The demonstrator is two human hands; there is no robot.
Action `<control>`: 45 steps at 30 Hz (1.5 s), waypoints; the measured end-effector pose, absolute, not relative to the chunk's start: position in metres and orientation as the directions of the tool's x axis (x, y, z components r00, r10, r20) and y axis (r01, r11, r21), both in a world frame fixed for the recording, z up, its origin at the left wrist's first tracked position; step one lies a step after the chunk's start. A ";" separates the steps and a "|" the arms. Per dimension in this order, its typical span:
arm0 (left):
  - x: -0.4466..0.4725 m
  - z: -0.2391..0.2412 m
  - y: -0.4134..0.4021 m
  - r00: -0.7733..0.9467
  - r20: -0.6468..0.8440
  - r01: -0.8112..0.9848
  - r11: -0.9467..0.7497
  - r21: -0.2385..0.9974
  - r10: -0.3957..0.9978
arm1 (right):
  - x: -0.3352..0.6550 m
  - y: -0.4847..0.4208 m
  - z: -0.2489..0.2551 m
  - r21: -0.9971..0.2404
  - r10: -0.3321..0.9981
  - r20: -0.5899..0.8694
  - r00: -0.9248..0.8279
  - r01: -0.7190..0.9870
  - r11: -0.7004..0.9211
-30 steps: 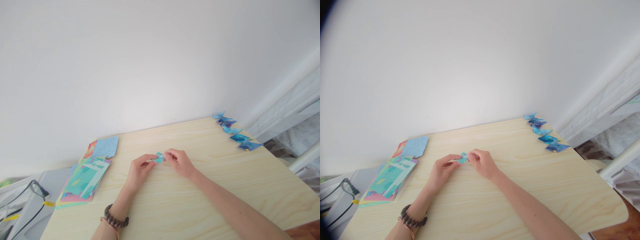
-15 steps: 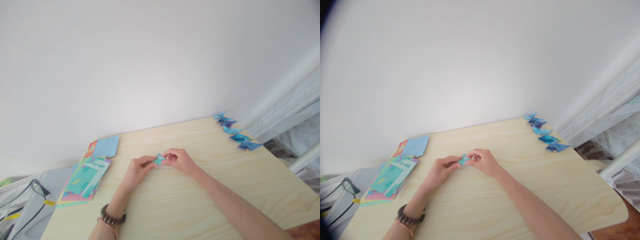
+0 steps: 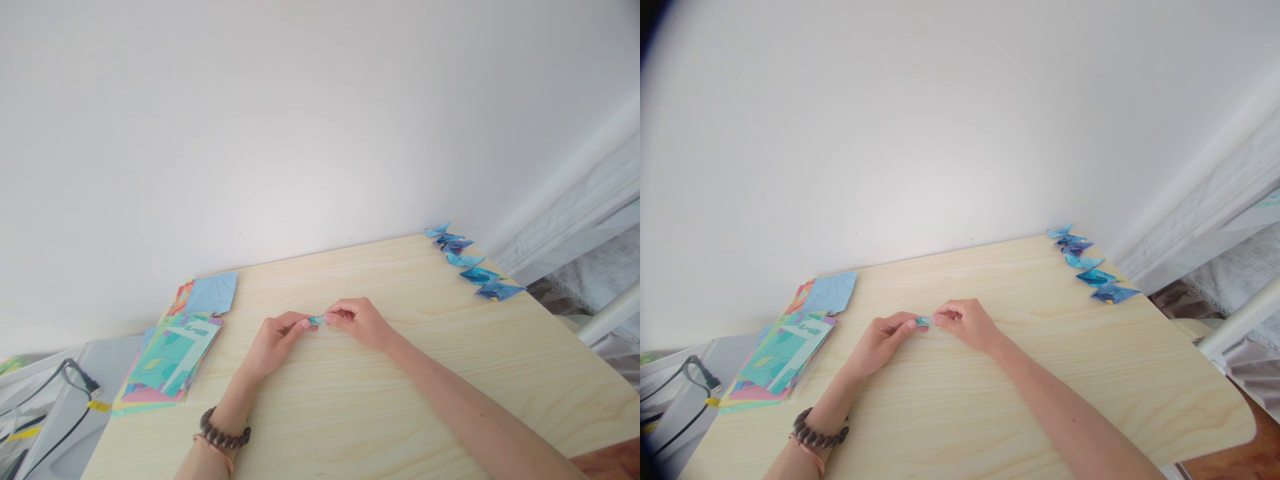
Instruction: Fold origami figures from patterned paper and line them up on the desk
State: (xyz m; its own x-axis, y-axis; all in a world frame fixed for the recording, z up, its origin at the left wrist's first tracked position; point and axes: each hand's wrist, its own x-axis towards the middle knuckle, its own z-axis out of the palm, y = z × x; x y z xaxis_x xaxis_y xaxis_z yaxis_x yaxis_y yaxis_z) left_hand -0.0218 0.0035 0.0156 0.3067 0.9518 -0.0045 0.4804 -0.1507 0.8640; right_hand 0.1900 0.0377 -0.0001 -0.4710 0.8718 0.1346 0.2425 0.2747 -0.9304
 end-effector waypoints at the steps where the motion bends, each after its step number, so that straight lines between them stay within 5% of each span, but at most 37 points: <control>1: -0.022 0.016 0.003 0.308 -0.006 0.483 -0.151 0.863 0.951 | 0.190 0.038 0.000 -0.929 0.872 0.135 -0.470 0.246 0.276; 16: -0.015 0.017 0.001 0.250 0.041 0.466 -0.158 0.870 0.967 | 0.189 0.037 -0.003 -0.938 0.881 0.133 -0.454 0.230 0.260; 28: -0.016 0.006 0.003 0.191 -0.009 0.131 -0.017 0.991 0.982 | 0.190 0.033 0.001 -0.930 0.818 0.170 -0.550 0.185 0.317; 39: -0.020 -0.002 0.005 0.186 0.020 0.190 -0.056 0.980 0.982 | 0.186 0.033 -0.006 -0.925 0.874 0.176 -0.452 0.229 0.304; 45: -0.017 0.005 0.003 0.233 -0.015 0.252 -0.046 0.967 0.972 | 0.186 0.034 -0.009 -0.871 0.839 0.309 -0.447 0.223 0.439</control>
